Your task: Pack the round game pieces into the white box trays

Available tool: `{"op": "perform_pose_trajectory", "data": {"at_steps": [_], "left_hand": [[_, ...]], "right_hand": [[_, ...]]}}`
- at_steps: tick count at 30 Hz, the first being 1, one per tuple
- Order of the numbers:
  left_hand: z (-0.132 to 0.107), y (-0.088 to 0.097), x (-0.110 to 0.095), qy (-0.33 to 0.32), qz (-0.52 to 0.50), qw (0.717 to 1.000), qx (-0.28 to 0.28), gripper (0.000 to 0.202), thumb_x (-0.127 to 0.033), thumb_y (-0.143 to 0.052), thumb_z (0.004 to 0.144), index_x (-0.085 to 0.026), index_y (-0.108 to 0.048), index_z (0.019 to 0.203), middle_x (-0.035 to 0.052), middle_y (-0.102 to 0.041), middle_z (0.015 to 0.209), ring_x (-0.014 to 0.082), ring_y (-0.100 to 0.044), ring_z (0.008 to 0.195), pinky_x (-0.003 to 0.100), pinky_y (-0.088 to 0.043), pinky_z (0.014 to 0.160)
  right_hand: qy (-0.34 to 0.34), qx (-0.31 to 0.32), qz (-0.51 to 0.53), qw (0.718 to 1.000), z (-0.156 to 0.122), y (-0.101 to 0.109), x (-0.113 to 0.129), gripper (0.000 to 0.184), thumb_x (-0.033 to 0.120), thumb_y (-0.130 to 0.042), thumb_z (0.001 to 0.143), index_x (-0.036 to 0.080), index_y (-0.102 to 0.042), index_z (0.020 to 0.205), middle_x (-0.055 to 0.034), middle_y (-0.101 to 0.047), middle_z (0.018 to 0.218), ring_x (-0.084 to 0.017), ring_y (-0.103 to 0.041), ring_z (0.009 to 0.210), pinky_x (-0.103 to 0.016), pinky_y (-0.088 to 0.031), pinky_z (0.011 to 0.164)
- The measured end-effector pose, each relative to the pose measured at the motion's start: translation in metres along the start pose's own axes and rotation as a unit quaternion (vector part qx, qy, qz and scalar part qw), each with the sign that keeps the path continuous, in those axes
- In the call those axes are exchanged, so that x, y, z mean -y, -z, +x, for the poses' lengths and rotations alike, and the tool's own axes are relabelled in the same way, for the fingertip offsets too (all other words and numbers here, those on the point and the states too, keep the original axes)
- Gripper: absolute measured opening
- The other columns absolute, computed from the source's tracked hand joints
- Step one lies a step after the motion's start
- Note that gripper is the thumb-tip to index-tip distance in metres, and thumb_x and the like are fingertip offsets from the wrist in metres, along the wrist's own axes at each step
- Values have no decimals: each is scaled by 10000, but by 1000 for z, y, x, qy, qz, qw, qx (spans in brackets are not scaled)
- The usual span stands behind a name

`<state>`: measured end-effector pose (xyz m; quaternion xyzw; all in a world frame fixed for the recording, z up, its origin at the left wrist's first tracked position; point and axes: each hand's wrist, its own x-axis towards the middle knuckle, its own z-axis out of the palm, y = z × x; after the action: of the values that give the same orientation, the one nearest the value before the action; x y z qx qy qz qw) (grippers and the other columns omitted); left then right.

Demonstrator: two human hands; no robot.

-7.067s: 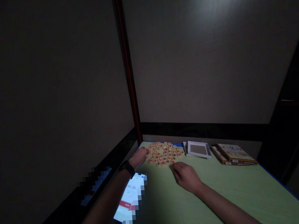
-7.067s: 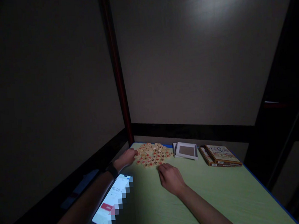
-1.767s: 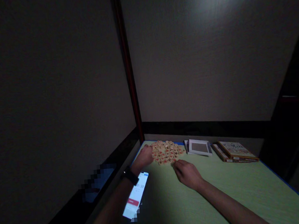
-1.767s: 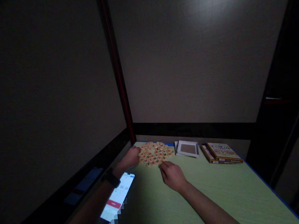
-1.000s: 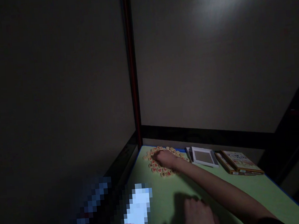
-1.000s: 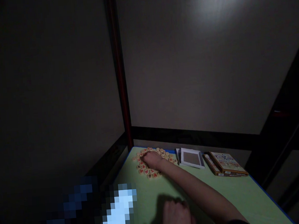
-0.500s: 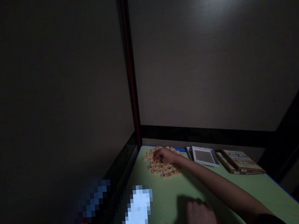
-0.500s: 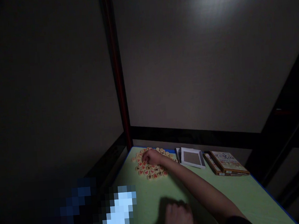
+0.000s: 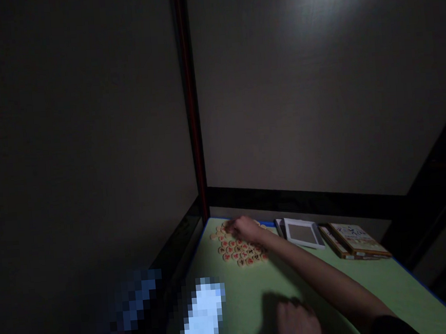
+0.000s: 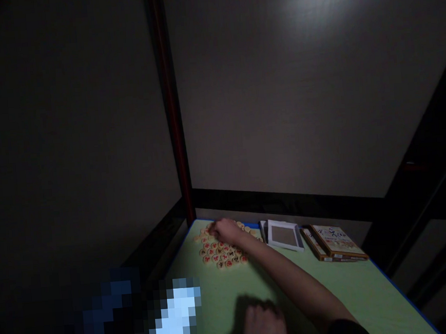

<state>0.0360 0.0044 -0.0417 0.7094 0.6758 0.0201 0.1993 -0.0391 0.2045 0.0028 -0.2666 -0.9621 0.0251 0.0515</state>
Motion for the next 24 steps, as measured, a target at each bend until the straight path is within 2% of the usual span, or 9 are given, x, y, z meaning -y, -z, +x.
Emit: {"op": "perform_pose_trajectory", "data": {"at_steps": [4, 9, 13, 16, 20, 24], "left_hand": [[4, -5, 1, 4, -2, 1000, 11, 435, -79, -420, 891, -100, -626, 1273, 236, -668, 1162, 343, -572, 1189, 554, -377, 1030], [5, -6, 0, 19, -19, 999, 42, 415, -75, -399, 906, -108, -661, 1226, 224, -636, 1236, 341, -517, 1260, 538, -343, 1066], [4, -5, 0, 10, -26, 999, 34, 407, -73, -398, 908, -106, -674, 1205, 225, -663, 1180, 337, -546, 1224, 543, -349, 1052], [3, -3, 1, 9, -23, 999, 32, 404, -64, -415, 897, -96, -666, 1212, 234, -671, 1149, 340, -561, 1199, 538, -356, 1037], [4, -5, 1, 8, -16, 999, 37, 440, -4, -433, 847, -93, -663, 1211, 233, -669, 1154, 334, -566, 1185, 523, -351, 1036], [10, -14, 0, 19, -21, 999, 23, 422, -38, -433, 866, -101, -668, 1211, 240, -672, 1138, 341, -565, 1181, 545, -345, 1038]], "right_hand": [[18, 19, -50, 998, 8, 2, 17, 211, 146, -530, 854, 176, -720, 941, -135, -721, 1082, -263, -654, 1030, -303, -469, 826], [27, 31, -69, 997, 13, -2, 26, 249, 50, -539, 810, 124, -710, 975, -190, -708, 1087, -287, -644, 1068, -347, -464, 906], [25, 26, -31, 999, 13, -1, 21, 306, 67, -601, 783, 155, -700, 1059, -144, -717, 1116, -268, -646, 1083, -324, -467, 910], [12, 20, 22, 999, 13, -2, 14, 345, 40, -562, 792, 179, -706, 1073, -66, -746, 1068, -188, -685, 995, -235, -484, 837], [-4, 20, 85, 996, 14, -6, 4, 392, -43, -535, 727, 178, -744, 975, -1, -773, 940, -122, -711, 869, -158, -480, 731], [-7, 2, 112, 994, 14, -10, -4, 310, 19, -564, 758, 201, -769, 903, 5, -776, 939, -142, -714, 870, -186, -482, 741]]}}
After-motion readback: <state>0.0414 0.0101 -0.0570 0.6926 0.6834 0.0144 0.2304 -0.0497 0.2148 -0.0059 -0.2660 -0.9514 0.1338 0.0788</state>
